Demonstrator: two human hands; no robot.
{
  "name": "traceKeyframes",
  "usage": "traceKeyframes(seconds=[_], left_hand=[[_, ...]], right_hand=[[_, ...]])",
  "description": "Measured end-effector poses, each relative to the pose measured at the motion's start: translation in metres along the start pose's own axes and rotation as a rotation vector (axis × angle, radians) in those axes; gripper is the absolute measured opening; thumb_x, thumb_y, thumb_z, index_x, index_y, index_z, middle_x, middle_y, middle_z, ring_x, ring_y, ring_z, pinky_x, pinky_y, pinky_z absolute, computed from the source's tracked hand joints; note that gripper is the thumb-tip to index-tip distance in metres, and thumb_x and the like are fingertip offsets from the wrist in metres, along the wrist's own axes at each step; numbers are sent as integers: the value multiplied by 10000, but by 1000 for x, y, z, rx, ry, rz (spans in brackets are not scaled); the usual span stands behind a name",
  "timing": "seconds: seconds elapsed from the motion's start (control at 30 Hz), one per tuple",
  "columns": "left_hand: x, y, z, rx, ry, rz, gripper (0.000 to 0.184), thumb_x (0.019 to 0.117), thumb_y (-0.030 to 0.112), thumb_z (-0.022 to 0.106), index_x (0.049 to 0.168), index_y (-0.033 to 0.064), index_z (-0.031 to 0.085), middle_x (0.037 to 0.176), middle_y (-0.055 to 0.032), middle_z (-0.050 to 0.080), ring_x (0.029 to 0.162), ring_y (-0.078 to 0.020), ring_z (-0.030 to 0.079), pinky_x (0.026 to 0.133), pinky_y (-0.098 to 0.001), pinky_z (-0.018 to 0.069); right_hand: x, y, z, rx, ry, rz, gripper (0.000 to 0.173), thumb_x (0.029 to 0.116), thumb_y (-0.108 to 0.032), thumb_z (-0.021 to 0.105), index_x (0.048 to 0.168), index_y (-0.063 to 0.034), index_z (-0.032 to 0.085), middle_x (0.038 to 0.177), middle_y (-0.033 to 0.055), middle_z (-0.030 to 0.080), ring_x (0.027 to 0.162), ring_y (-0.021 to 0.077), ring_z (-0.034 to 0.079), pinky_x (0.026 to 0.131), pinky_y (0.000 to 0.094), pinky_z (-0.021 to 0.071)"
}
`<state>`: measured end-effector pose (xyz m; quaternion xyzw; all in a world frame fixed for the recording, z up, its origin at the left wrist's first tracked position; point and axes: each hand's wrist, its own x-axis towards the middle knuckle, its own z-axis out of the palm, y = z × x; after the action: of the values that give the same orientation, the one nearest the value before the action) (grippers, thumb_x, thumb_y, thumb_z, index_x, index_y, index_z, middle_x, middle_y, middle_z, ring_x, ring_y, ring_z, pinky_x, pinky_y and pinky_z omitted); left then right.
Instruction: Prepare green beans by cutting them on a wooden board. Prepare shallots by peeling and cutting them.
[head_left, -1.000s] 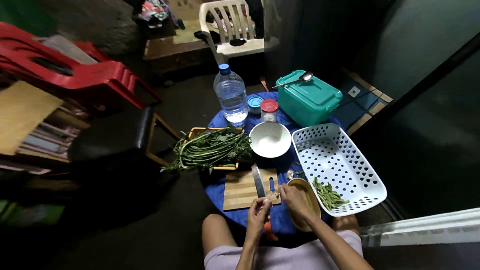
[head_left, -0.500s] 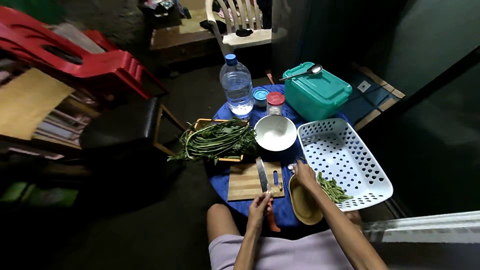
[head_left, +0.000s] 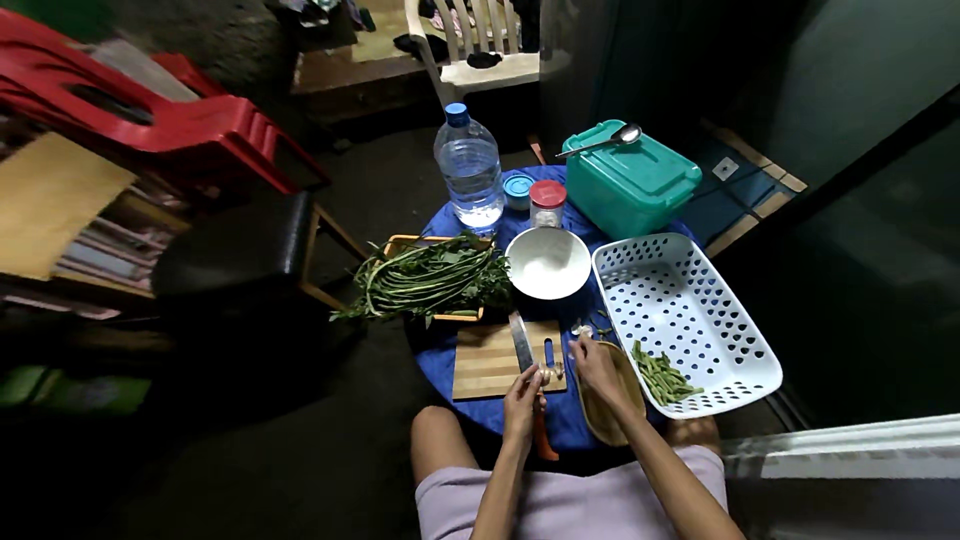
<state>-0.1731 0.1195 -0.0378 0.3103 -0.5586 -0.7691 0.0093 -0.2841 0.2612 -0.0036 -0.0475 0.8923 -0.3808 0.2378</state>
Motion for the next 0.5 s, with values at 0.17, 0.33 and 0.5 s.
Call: traceKeyframes(seconds=[0.17, 0.33, 0.5], left_hand=[[5, 5, 6, -21, -37, -47, 320, 1056, 137, 569, 1339, -9, 593, 1008, -127, 718, 620, -90, 605, 559, -221, 502], [9, 4, 12, -103, 1, -93, 276, 1046, 126, 583, 1267, -38, 568, 927, -116, 685, 594, -88, 589, 549, -219, 508], [15, 1, 12, -128, 8, -102, 263, 1068, 163, 551, 1231, -43, 570, 875, -108, 680, 564, -86, 585, 528, -214, 506]], right_hand=[[23, -16, -30, -296, -83, 116, 363, 1050, -130, 496, 1364, 27, 588, 1374, 272, 574, 1320, 403, 537, 1105, 522, 427], [26, -17, -32, -276, -10, 114, 349, 1040, -188, 536, 1326, 8, 575, 1234, 240, 660, 1181, 391, 638, 992, 553, 500], [15, -5, -17, -34, -130, -42, 377, 1072, -279, 522, 1233, 29, 669, 1165, 226, 691, 1108, 343, 666, 1012, 504, 496]])
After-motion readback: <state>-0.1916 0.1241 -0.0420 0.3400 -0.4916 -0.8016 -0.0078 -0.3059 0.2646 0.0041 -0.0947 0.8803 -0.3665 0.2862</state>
